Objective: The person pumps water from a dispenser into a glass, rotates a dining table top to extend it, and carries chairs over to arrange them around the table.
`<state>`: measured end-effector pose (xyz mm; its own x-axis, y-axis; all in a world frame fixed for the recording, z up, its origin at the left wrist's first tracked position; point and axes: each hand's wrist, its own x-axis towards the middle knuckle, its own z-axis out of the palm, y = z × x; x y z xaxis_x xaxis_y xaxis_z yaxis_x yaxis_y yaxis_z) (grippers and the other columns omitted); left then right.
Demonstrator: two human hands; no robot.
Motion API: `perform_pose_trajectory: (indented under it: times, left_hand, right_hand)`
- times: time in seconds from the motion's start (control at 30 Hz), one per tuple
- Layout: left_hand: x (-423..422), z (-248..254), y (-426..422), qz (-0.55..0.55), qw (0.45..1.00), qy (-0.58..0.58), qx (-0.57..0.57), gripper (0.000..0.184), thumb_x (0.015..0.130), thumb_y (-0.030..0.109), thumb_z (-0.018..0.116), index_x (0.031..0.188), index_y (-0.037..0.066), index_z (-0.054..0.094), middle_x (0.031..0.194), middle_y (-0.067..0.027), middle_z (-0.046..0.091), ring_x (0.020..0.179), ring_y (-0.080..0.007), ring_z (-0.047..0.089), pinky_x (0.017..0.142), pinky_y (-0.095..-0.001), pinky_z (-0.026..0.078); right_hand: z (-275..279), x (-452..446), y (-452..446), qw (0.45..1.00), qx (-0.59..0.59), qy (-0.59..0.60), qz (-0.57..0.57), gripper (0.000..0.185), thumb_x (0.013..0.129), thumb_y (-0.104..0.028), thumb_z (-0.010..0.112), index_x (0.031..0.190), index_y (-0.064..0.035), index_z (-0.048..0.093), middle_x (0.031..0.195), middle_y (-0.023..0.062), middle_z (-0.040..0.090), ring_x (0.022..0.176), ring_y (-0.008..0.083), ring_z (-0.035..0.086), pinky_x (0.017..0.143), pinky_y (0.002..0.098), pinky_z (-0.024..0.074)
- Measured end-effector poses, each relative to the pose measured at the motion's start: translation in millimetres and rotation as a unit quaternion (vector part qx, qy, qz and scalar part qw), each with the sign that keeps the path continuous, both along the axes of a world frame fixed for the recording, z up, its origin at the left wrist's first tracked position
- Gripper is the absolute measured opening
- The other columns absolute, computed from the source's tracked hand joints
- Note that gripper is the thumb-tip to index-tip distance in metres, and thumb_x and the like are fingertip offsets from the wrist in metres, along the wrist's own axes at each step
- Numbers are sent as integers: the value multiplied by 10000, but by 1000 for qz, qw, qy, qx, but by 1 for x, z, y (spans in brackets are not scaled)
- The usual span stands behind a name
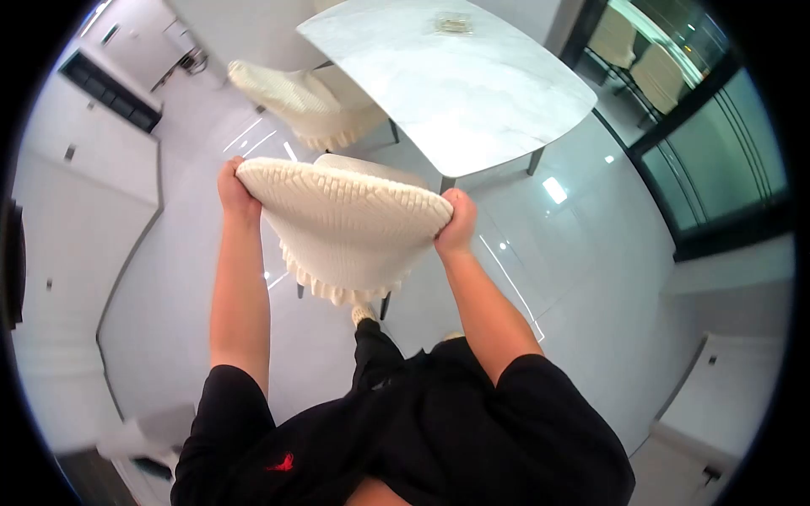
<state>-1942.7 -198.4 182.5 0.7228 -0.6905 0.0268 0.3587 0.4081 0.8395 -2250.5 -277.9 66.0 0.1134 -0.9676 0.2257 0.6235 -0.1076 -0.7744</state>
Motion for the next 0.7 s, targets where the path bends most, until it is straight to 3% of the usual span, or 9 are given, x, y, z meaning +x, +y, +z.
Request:
perform_pose_trajectory:
  times: [0.03, 0.07, 0.13, 0.2, 0.33, 0.5, 0.57, 0.63, 0.7]
  left_hand:
    - [-16, -16, 5, -30, 999, 0, -14, 161, 699, 80, 383, 539, 96, 365, 568, -18, 389, 522, -152, 390, 521, -301, 371]
    - [62, 44, 22, -20, 999, 25, -13, 143, 688, 74, 372, 547, 93, 358, 571, -20, 378, 518, -160, 378, 527, -311, 370]
    - [74, 34, 28, -67, 996, 47, -25, 130, 685, 78, 395, 555, 81, 389, 576, -19, 396, 535, -151, 393, 523, -295, 368]
    - [87, 17, 37, -93, 994, 49, -8, 94, 672, 99, 431, 588, 59, 448, 608, -37, 456, 589, -164, 449, 555, -292, 397]
    - [107, 7, 63, -71, 990, 101, 74, 282, 723, 248, 427, 842, 14, 532, 891, -123, 554, 801, -251, 538, 708, -382, 455]
    - [35, 55, 106, -88, 972, 32, 214, 526, 819, 445, 417, 1115, 14, 474, 1059, -135, 542, 955, -255, 540, 769, -347, 450]
    - [-13, 76, 127, -93, 978, 82, 165, 553, 848, 476, 351, 1184, 41, 415, 1145, -144, 490, 1054, -303, 482, 870, -448, 402]
    - [-25, 73, 130, -109, 979, 82, 150, 554, 846, 487, 354, 1177, 48, 427, 1142, -145, 492, 1060, -305, 477, 859, -468, 400]
    - [-48, 83, 140, -90, 931, -50, 349, 600, 824, 490, 405, 1201, 24, 407, 1116, -156, 524, 995, -281, 528, 830, -394, 431]
  right_hand:
    - [-7, -24, 22, 1000, 0, 1, -23, 261, 793, -177, 357, 553, -77, 369, 562, 14, 386, 537, 106, 355, 521, 249, 308]
    - [68, 45, 43, 994, -27, 95, -40, 262, 794, -175, 353, 554, -71, 365, 566, 24, 396, 539, 116, 364, 517, 260, 310]
    - [98, 40, 87, 951, -35, 287, -108, 285, 811, -165, 326, 557, -40, 360, 575, 65, 420, 547, 147, 388, 502, 288, 310]
    - [75, 49, 112, 859, -235, 356, -283, 299, 824, -151, 314, 558, -24, 365, 564, 90, 415, 544, 156, 393, 492, 296, 308]
    - [77, 90, 176, 927, -106, 279, -227, 288, 829, -147, 349, 572, -18, 365, 547, 85, 373, 528, 163, 375, 490, 301, 305]
    - [99, 53, 227, 923, -94, 312, -204, 308, 832, -198, 377, 594, -2, 365, 555, 147, 331, 517, 281, 365, 501, 360, 304]
    - [99, 26, 249, 909, -123, 339, -211, 286, 827, -190, 373, 612, -2, 384, 585, 159, 369, 556, 314, 398, 524, 374, 318]
    - [96, 12, 253, 896, -129, 357, -230, 289, 833, -187, 363, 609, -5, 380, 589, 126, 369, 558, 252, 380, 530, 338, 315]
    - [92, -14, 268, 883, -133, 378, -246, 293, 838, -184, 354, 605, -7, 375, 593, 92, 369, 559, 191, 361, 536, 302, 312]
